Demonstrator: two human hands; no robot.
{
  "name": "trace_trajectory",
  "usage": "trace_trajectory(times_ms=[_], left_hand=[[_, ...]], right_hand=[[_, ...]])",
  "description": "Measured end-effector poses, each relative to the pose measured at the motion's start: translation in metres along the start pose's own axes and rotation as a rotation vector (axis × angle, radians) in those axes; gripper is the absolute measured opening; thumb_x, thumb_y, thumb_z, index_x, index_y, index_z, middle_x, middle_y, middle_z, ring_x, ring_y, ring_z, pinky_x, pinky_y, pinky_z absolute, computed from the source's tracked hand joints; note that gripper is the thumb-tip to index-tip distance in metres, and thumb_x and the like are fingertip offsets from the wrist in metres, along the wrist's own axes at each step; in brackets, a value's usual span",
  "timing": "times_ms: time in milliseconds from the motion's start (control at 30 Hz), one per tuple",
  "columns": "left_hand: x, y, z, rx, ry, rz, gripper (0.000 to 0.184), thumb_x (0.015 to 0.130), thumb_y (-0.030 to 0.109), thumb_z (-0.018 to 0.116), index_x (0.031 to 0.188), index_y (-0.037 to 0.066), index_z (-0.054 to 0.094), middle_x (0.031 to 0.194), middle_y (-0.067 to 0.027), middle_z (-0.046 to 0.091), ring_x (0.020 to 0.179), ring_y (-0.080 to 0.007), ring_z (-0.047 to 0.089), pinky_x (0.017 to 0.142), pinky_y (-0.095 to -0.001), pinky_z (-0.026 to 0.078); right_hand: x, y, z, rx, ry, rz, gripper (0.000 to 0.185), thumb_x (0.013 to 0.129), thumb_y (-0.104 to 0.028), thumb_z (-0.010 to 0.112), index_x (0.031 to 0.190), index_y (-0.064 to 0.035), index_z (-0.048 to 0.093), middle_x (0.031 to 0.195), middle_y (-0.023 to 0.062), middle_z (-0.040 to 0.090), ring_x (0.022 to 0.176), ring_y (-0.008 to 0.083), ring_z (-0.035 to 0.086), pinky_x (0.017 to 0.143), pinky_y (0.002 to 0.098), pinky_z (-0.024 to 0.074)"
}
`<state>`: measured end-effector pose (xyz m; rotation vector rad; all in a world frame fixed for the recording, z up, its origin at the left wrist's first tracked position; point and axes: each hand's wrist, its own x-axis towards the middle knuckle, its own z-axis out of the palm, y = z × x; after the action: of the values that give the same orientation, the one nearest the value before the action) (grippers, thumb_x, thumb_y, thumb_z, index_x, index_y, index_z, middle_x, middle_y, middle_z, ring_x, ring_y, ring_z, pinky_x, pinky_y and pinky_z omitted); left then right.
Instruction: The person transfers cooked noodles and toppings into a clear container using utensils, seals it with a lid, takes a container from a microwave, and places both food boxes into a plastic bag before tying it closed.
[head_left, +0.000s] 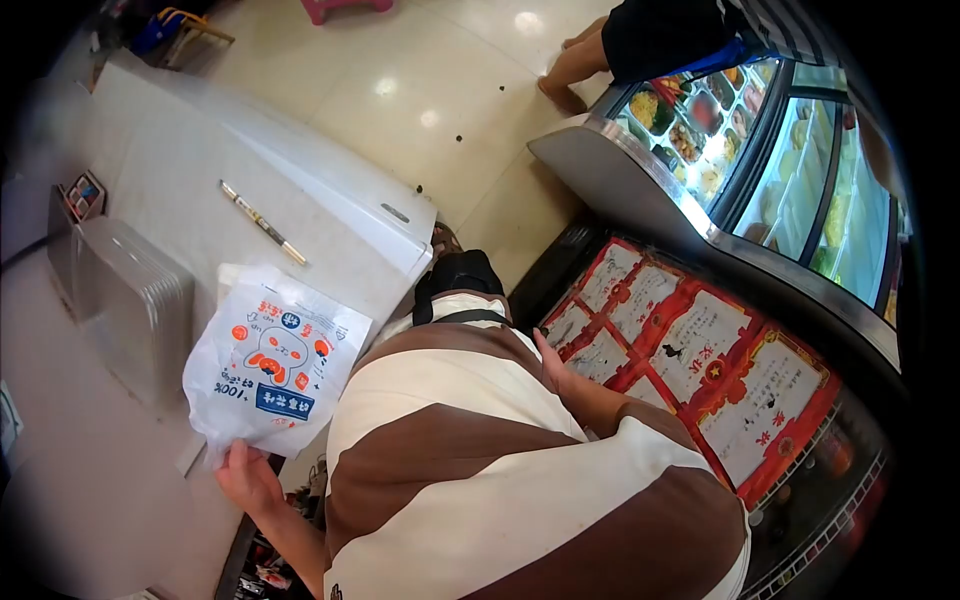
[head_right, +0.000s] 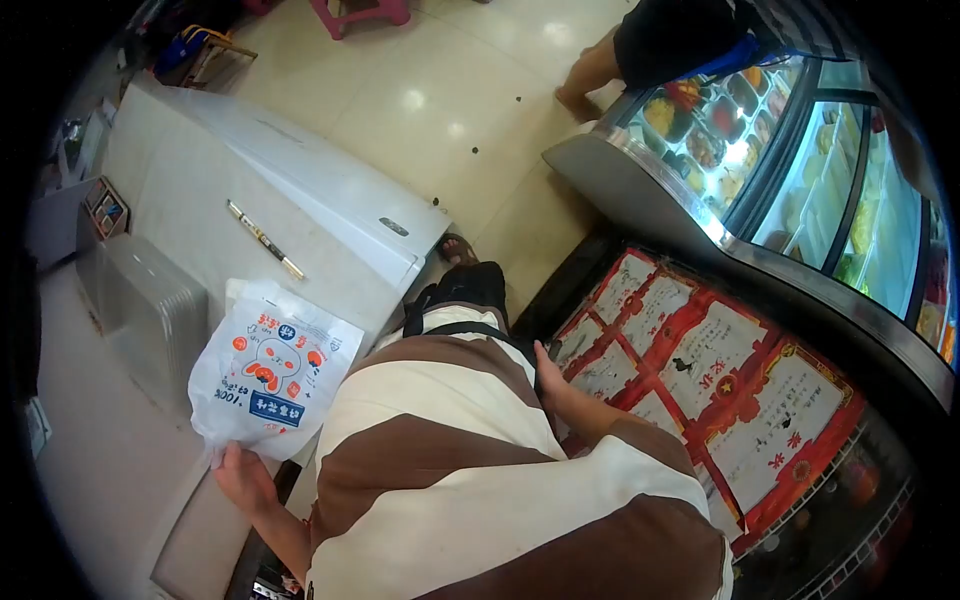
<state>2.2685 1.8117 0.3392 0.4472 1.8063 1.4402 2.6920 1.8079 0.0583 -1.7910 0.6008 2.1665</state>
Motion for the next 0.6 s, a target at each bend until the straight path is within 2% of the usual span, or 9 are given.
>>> trace_trajectory(times_ms=[167,267,367,433,500,567,600], left_hand=[[-0.003,-0.006,-0.003,0.049,0.062,-0.001,0.029,0.083,0.001,0.053,0.111,-0.007,0.053,0.110,-0.0131,0.058,0.102,-0.0207,0.055,0.089,-0.0334,0.043],[-0.007,-0.003,0.007,-0.026,0.072,-0.046,0.023,0.084,0.002,0.054,0.106,-0.006,0.054,0.103,-0.0104,0.059,0.096,-0.0176,0.056,0.086,-0.0305,0.043],[-0.009,-0.003,0.032,-0.071,0.213,-0.018,0.015,0.085,0.002,0.056,0.099,-0.004,0.056,0.096,-0.0066,0.059,0.090,-0.0138,0.055,0.082,-0.0259,0.043],[-0.006,-0.002,0.034,-0.015,0.184,-0.021,0.013,0.085,0.003,0.057,0.096,-0.004,0.058,0.094,-0.0058,0.060,0.087,-0.0121,0.056,0.080,-0.0250,0.044],[-0.007,-0.005,0.030,0.033,0.179,-0.068,0.025,0.086,0.004,0.058,0.109,-0.006,0.054,0.102,-0.0091,0.060,0.092,-0.0156,0.056,0.084,-0.0305,0.044],[-0.005,-0.003,0.042,0.003,0.219,-0.019,0.017,0.086,0.007,0.061,0.099,-0.004,0.058,0.095,-0.0053,0.062,0.086,-0.0120,0.057,0.079,-0.0272,0.045],[-0.005,-0.001,0.042,-0.010,0.230,0.004,0.015,0.087,0.009,0.062,0.095,-0.003,0.060,0.092,-0.0034,0.062,0.082,-0.0101,0.057,0.076,-0.0256,0.045]], right_hand=[[-0.027,-0.013,0.025,-0.026,0.097,-0.061,0.059,0.088,-0.060,0.044,0.112,-0.0078,0.060,0.106,0.0126,0.064,0.090,0.0263,0.063,0.084,0.0392,0.0491],[0.058,0.002,-0.050,0.126,-0.101,-0.044,0.049,0.089,-0.046,0.052,0.116,-0.0045,0.056,0.105,0.0142,0.064,0.091,0.0276,0.062,0.083,0.0394,0.0506],[0.054,-0.014,-0.053,-0.048,-0.071,-0.044,0.045,0.088,-0.041,0.054,0.112,-0.0036,0.058,0.101,0.0141,0.064,0.089,0.0261,0.062,0.080,0.0379,0.0500],[0.038,-0.035,-0.048,-0.361,0.007,-0.048,0.042,0.088,-0.039,0.054,0.109,-0.0030,0.059,0.098,0.0141,0.064,0.087,0.0250,0.062,0.079,0.0369,0.0495],[0.026,-0.069,-0.037,-0.868,0.106,-0.082,0.039,0.087,-0.036,0.055,0.107,-0.0025,0.059,0.095,0.0140,0.064,0.086,0.0240,0.061,0.078,0.0359,0.0491],[0.019,-0.119,-0.018,-1.576,0.224,-0.180,0.036,0.087,-0.033,0.056,0.104,-0.0019,0.060,0.091,0.0140,0.064,0.084,0.0230,0.061,0.076,0.0349,0.0487],[0.016,-0.144,-0.001,-1.759,0.258,-0.308,0.034,0.086,-0.031,0.056,0.103,-0.0016,0.061,0.090,0.0140,0.064,0.083,0.0225,0.061,0.076,0.0344,0.0484]])
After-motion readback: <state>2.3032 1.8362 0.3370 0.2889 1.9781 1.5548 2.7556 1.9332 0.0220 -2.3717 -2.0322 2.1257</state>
